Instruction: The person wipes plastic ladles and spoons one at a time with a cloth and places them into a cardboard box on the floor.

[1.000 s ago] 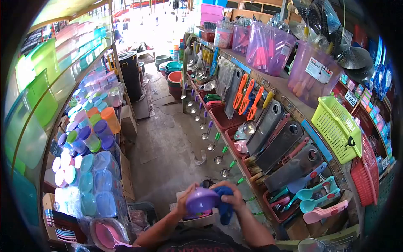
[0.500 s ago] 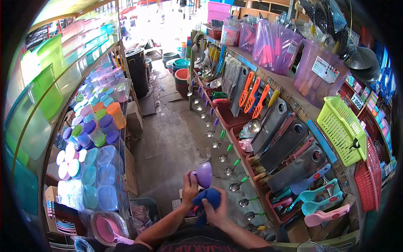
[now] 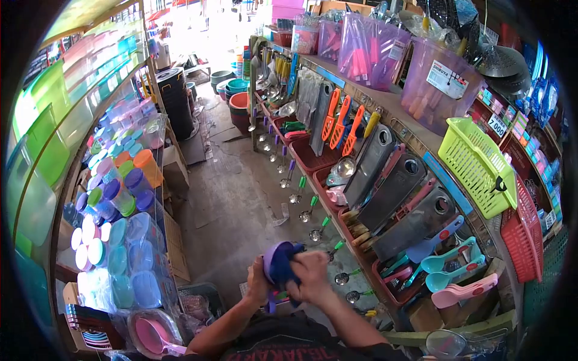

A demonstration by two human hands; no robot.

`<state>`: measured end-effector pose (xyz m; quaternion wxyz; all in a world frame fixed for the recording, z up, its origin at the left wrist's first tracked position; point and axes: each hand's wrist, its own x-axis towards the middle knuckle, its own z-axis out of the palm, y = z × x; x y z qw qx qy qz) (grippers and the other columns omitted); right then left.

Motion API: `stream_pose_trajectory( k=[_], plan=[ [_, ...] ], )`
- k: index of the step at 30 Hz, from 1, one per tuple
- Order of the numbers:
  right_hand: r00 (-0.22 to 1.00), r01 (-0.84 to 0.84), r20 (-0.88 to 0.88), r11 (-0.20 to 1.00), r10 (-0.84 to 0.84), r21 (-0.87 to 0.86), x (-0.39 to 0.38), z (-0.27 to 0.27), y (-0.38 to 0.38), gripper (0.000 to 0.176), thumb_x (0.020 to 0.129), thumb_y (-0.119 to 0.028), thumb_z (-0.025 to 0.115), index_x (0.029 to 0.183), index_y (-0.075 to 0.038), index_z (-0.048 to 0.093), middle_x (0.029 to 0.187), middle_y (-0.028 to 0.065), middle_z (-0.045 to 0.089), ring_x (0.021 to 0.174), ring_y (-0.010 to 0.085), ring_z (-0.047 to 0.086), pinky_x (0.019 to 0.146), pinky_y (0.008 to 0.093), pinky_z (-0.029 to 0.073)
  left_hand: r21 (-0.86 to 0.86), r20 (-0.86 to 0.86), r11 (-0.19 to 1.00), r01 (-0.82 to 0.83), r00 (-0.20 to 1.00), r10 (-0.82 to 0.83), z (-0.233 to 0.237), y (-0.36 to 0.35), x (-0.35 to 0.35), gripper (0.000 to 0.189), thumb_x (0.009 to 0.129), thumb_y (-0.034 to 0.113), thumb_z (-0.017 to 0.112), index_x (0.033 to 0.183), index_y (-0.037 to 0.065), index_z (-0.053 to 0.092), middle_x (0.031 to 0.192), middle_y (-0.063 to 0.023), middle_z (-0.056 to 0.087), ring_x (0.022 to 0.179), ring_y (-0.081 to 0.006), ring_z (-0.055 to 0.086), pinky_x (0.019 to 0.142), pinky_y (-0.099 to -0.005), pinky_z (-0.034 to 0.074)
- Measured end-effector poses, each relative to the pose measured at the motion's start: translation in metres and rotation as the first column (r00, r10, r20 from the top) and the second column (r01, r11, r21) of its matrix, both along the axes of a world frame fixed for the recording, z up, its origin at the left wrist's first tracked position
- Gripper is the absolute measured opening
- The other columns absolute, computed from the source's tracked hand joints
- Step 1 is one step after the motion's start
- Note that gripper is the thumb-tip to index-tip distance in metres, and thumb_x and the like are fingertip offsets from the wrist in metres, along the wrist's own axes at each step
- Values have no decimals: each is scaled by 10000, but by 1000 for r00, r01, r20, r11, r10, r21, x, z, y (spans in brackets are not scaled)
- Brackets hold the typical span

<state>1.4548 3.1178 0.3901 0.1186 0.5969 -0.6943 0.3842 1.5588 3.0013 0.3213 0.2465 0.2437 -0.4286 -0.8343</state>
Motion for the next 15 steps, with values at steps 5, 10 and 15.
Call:
stream_pose_trajectory(
  k=[5, 10, 15],
  plan=[
    [955, 292, 121, 930, -271, -222, -2, -7, -19, 289, 595, -157, 620, 864, -60, 580, 891, 89, 517, 844, 277, 478, 740, 402, 349, -8, 69, 997, 74, 995, -73, 2, 12, 1, 570, 864, 625, 323, 857, 88, 515, 676, -16, 529, 506, -98, 492, 428, -246, 408],
    [943, -158, 282, 983, 179, -95, 4, -11, -16, 183, 604, -113, 618, 764, -36, 574, 833, 101, 529, 797, 281, 482, 747, 375, 371, -151, 113, 988, -39, 992, 57, 21, -5, 6, 537, 833, 635, 399, 840, 106, 497, 657, -18, 513, 467, -98, 472, 388, -245, 375],
    [949, -178, 290, 969, 123, 174, -28, -15, 21, 129, 655, -129, 623, 753, -55, 584, 833, 102, 533, 816, 293, 494, 718, 377, 384, 420, -290, 899, 123, 957, 5, -31, -44, 19, 500, 806, 589, 500, 920, 103, 522, 692, -9, 528, 574, -112, 518, 470, -271, 425]
  ],
)
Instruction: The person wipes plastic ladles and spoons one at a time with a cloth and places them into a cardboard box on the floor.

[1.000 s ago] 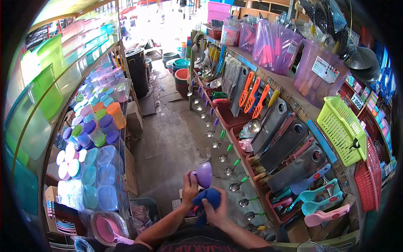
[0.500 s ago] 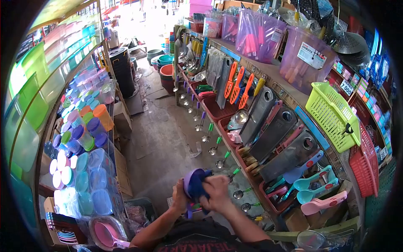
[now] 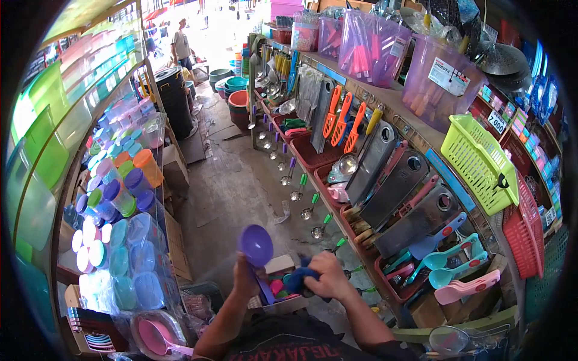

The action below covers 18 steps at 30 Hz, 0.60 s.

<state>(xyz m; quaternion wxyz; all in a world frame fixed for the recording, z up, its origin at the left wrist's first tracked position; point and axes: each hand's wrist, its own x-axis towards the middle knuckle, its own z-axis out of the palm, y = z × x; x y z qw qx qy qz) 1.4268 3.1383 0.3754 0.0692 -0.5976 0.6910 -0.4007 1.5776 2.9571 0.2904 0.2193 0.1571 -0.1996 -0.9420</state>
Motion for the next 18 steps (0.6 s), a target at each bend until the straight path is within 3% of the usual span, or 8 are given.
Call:
stream_pose_trajectory(
  k=[2, 4, 5, 6, 9, 12, 15, 18],
  plan=[
    [897, 248, 399, 964, -190, -99, 8, -6, 5, 141, 719, -136, 625, 804, -33, 579, 914, 117, 538, 887, 279, 514, 800, 357, 396, 10, -62, 999, 44, 997, -43, 6, -10, 1, 511, 806, 582, 504, 976, 100, 521, 730, -19, 547, 625, -133, 541, 519, -293, 451],
    [826, 301, 533, 943, -184, -140, 30, -15, -9, 187, 730, -142, 629, 865, -32, 564, 950, 127, 533, 918, 274, 513, 829, 353, 390, 17, -117, 996, 89, 989, -86, 27, -5, -6, 528, 805, 574, 508, 1033, 97, 520, 769, -29, 566, 677, -154, 565, 568, -316, 478],
    [734, 373, 657, 910, -172, -179, 42, -18, -20, 236, 740, -148, 633, 925, -30, 548, 985, 137, 527, 949, 270, 512, 857, 348, 385, -47, 22, 999, 3, 1000, -2, 61, 11, -17, 554, 810, 587, 477, 1066, 97, 510, 819, -47, 582, 698, -163, 578, 591, -329, 491],
    [802, 342, 565, 925, -195, -167, 60, -14, -32, 289, 736, -148, 644, 973, -38, 522, 1007, 144, 519, 955, 270, 515, 856, 351, 392, -124, 154, 990, -65, 984, 84, 79, 21, -24, 581, 816, 601, 446, 1099, 96, 500, 870, -64, 599, 720, -172, 591, 614, -341, 504],
    [863, 323, 441, 940, -246, -108, 82, -19, -43, 369, 718, -143, 659, 1029, -46, 487, 994, 147, 526, 926, 263, 535, 827, 349, 416, -359, 37, 923, -137, 986, 161, 67, 14, -27, 557, 826, 561, 435, 1113, 87, 492, 920, -72, 594, 774, -184, 595, 631, -353, 511],
    [848, 173, 501, 984, -171, 42, 68, -27, -29, 383, 694, -129, 655, 1024, -42, 481, 914, 136, 558, 853, 250, 566, 771, 341, 444, -117, 97, 982, -149, 982, 161, 82, 6, -20, 552, 830, 555, 428, 1114, 87, 493, 976, -66, 586, 827, -177, 591, 666, -331, 514],
    [771, -6, 635, 995, -57, 96, 60, -35, -25, 356, 672, -102, 627, 995, -38, 491, 796, 111, 585, 785, 230, 589, 717, 331, 459, -175, -40, 973, -152, 988, 147, 77, 11, -20, 576, 823, 579, 411, 1110, 87, 501, 996, -65, 586, 847, -176, 593, 682, -336, 519],
    [700, 391, 660, 920, -271, -37, 62, -27, -45, 359, 691, -102, 639, 1011, -37, 489, 909, 118, 592, 862, 202, 582, 769, 326, 450, -135, 67, 957, -258, 961, 269, 74, 44, -35, 627, 800, 620, 391, 1104, 84, 509, 985, -79, 595, 847, -187, 601, 661, -348, 523]
  ],
)
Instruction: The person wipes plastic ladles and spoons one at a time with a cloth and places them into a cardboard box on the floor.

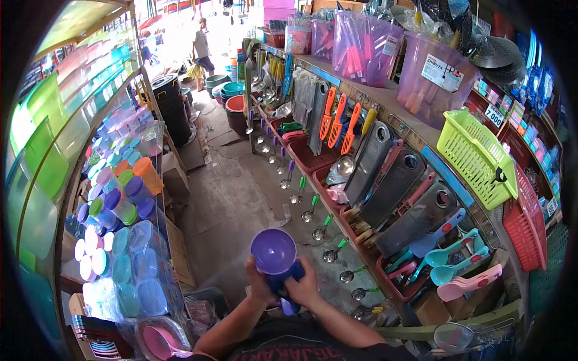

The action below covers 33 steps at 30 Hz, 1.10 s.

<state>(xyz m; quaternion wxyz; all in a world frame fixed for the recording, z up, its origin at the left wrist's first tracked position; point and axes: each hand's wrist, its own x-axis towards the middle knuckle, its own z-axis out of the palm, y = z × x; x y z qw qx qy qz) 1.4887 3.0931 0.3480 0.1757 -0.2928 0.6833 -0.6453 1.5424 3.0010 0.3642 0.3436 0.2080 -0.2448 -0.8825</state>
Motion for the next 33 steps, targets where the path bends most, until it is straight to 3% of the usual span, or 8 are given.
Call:
stream_pose_trajectory(
  k=[7, 16, 22, 25, 27, 29, 31, 33],
  plan=[
    [967, -243, 111, 963, 230, 120, 25, -14, 10, 367, 743, -102, 699, 1020, -64, 461, 905, 32, 579, 851, 113, 548, 768, 277, 438, -41, -164, 997, -66, 985, 59, -17, -57, -2, 620, 803, 598, 406, 1093, 60, 514, 945, -119, 611, 785, -232, 618, 670, -338, 526],
    [981, 24, 196, 997, -10, -69, 2, -17, 11, 387, 689, 20, 621, 1025, -67, 450, 894, 21, 564, 832, 116, 545, 765, 280, 443, -101, -65, 894, 436, 894, -444, -7, -41, -2, 492, 874, 356, 392, 1204, -9, 423, 1173, -176, 522, 1013, -321, 556, 874, -409, 451],
    [799, -156, 533, 952, 279, -265, 3, -53, 44, 455, 673, -15, 651, 1073, -50, 436, 931, 44, 552, 844, 116, 533, 741, 282, 451, 59, -133, 874, 483, 871, -472, -29, -43, -9, 441, 845, 249, 428, 1214, 8, 417, 1282, -187, 434, 1080, -334, 508, 836, -422, 469],
    [760, -475, 443, 872, 476, -121, -28, -66, 77, 519, 669, -47, 662, 1133, -46, 428, 953, 65, 565, 875, 136, 547, 749, 306, 459, 47, -351, 872, 487, 825, -442, -44, -47, -14, 431, 827, 221, 450, 1204, 13, 433, 1248, -175, 466, 1069, -330, 507, 830, -413, 472],
    [742, -631, 190, 576, 642, 519, -51, -49, 89, 681, 650, -188, 716, 1230, -41, 392, 1096, 83, 544, 1012, 172, 532, 864, 323, 428, 61, -342, 886, 459, 844, -413, -39, -56, -25, 517, 813, 261, 527, 1246, 12, 398, 1272, -183, 444, 1079, -345, 504, 899, -438, 428],
    [854, -503, 206, 656, 478, 562, -54, -37, 106, 661, 693, -259, 713, 1239, -47, 407, 1122, 103, 536, 1050, 204, 516, 879, 330, 415, 52, -311, 846, 531, 813, -492, -29, -49, -32, 479, 823, 228, 524, 1237, 15, 411, 1193, -172, 496, 1028, -317, 536, 896, -466, 433],
    [894, -406, 243, 910, 377, 79, -48, -31, 114, 613, 759, -311, 677, 1256, -66, 416, 1124, 100, 537, 1048, 216, 516, 876, 325, 412, -28, -162, 819, 573, 806, -570, -33, -35, -41, 421, 816, 214, 494, 1185, 15, 449, 1079, -130, 548, 966, -275, 563, 809, -455, 487],
    [918, -378, 168, 920, 359, 102, -42, -26, 113, 556, 789, -303, 652, 1244, -61, 444, 1099, 91, 552, 1030, 205, 527, 873, 321, 414, -10, -71, 798, 602, 796, -601, -28, -2, -55, 410, 817, 210, 517, 1167, 5, 455, 998, -108, 571, 906, -262, 585, 814, -472, 485]
  ],
)
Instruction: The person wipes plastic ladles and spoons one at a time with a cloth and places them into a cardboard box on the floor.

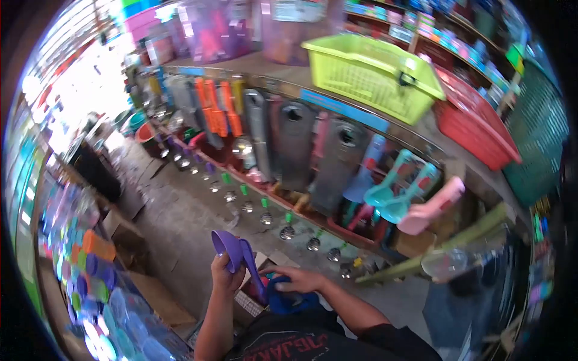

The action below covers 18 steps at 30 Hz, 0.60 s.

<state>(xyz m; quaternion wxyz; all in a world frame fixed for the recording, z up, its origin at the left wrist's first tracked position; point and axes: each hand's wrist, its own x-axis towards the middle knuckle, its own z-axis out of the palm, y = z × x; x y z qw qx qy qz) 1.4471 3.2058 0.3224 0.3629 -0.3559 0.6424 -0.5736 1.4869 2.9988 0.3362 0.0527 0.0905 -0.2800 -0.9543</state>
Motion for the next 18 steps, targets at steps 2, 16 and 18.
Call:
stream_pose_trajectory(
  k=[2, 16, 18],
  plan=[
    [997, 9, -82, 1000, -10, -1, 7, -3, 10, 501, 819, -295, 627, 1231, -56, 471, 1074, 82, 566, 1011, 193, 537, 870, 317, 415, -17, 21, 985, 171, 985, -171, -4, 26, -11, 372, 821, 173, 511, 1147, -1, 466, 964, -105, 575, 882, -255, 590, 807, -459, 491],
    [426, 727, 72, 388, -902, 567, -16, -90, 185, 341, 759, -302, 657, 924, -4, 641, 883, 72, 644, 775, 146, 595, 737, 292, 464, -293, 621, 480, 827, 546, -562, -73, 161, -62, 503, 855, 397, 558, 1200, 42, 469, 1048, -93, 551, 899, -198, 559, 749, -323, 475],
    [420, 778, -248, 206, -873, 593, -44, -98, 204, 423, 722, -368, 666, 928, 0, 636, 915, 134, 642, 836, 232, 609, 770, 333, 458, -364, 563, 414, 834, 551, -616, -75, 178, -62, 505, 853, 392, 561, 1212, 49, 468, 1038, -84, 558, 893, -181, 549, 750, -305, 456]
  ],
)
